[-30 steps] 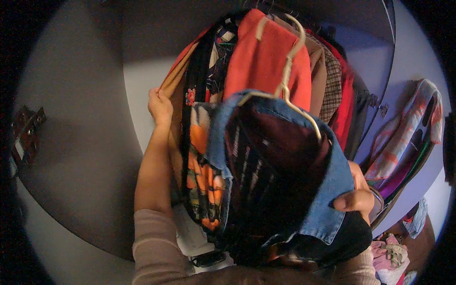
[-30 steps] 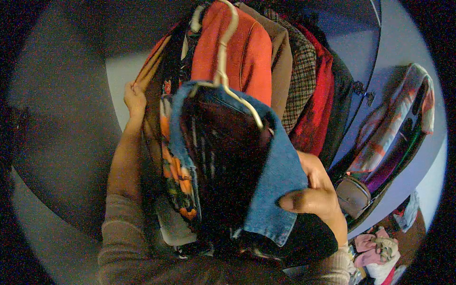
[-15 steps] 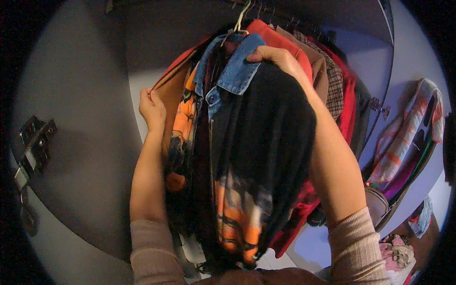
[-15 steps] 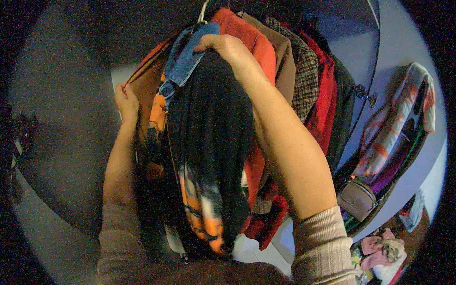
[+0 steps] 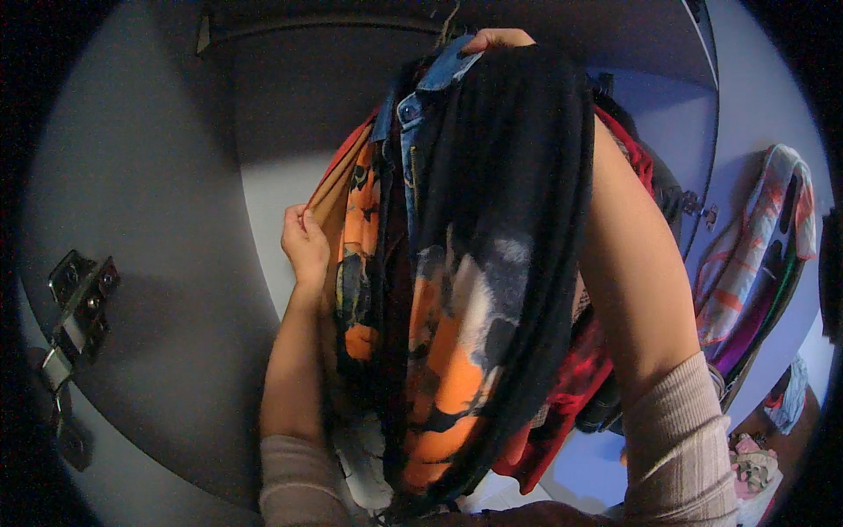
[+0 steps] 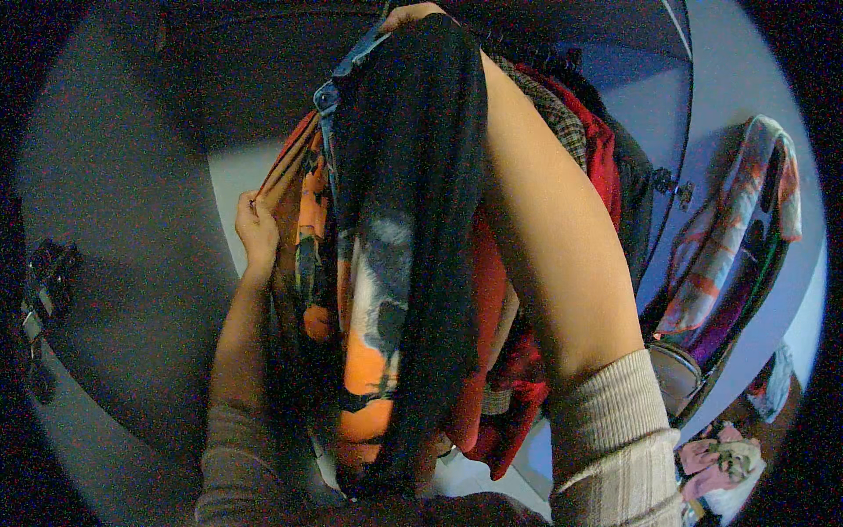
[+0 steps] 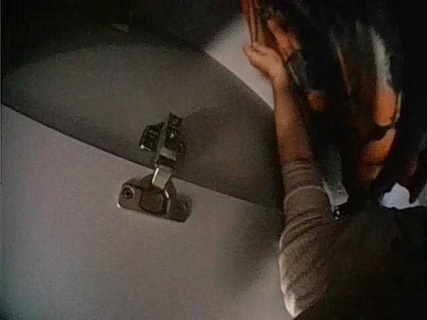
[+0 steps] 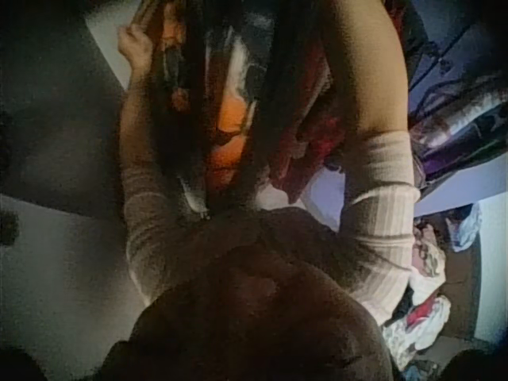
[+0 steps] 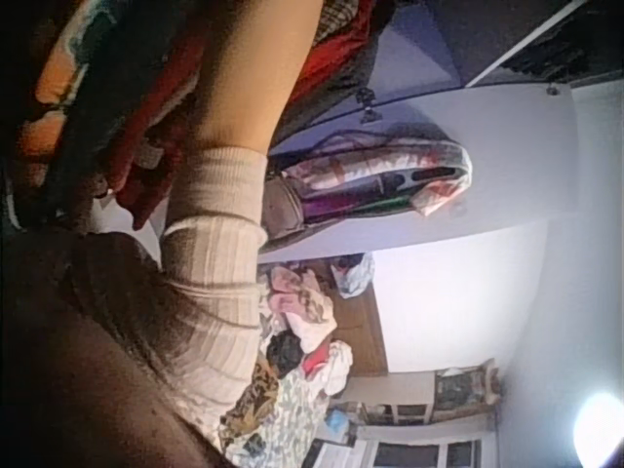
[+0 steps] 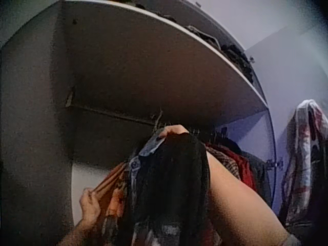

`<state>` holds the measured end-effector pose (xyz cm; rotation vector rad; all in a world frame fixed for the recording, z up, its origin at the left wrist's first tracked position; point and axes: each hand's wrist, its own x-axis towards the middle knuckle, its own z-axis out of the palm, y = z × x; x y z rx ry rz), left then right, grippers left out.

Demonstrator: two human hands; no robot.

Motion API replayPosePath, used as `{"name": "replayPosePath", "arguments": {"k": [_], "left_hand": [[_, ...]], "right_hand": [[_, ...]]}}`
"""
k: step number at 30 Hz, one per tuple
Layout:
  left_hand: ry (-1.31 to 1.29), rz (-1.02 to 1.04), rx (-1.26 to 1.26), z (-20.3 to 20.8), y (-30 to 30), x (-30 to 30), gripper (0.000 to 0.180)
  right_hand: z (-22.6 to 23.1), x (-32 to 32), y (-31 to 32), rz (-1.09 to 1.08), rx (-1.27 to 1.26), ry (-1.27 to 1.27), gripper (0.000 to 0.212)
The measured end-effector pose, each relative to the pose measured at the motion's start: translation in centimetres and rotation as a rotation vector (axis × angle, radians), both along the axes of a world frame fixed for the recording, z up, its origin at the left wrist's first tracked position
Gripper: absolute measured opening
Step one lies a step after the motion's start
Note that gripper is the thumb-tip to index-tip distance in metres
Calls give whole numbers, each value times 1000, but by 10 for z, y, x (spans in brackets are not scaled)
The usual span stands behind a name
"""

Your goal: The person picks up garments from a bed, places them on hangers, and hangs them in a closet. They handle several shirts and tops, including a floral-patterned top and a yellow shirt, and button the yellow shirt before hanging it.

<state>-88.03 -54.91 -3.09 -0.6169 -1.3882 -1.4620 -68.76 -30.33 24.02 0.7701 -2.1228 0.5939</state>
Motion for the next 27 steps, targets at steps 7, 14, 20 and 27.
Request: {"name": "replayPosePath", "arguments": {"k": [7,14,20,27], "left_hand": [[-13,-42,10,-1,4,-1,15],[18,-36,-88,-8,13,10,15],[-49,62,-72,-15,-7,-12,17],[-162,-194,205,26,-4,-6,16]], "right_hand": [[2,-14,-36,-124,-80,-74,16],[-58,-48,-14,-87,-273,-128,20],[-103,-16,-40,487,-1041,-372,28],[-75,34,5,-34,-232,-130,22]]}}
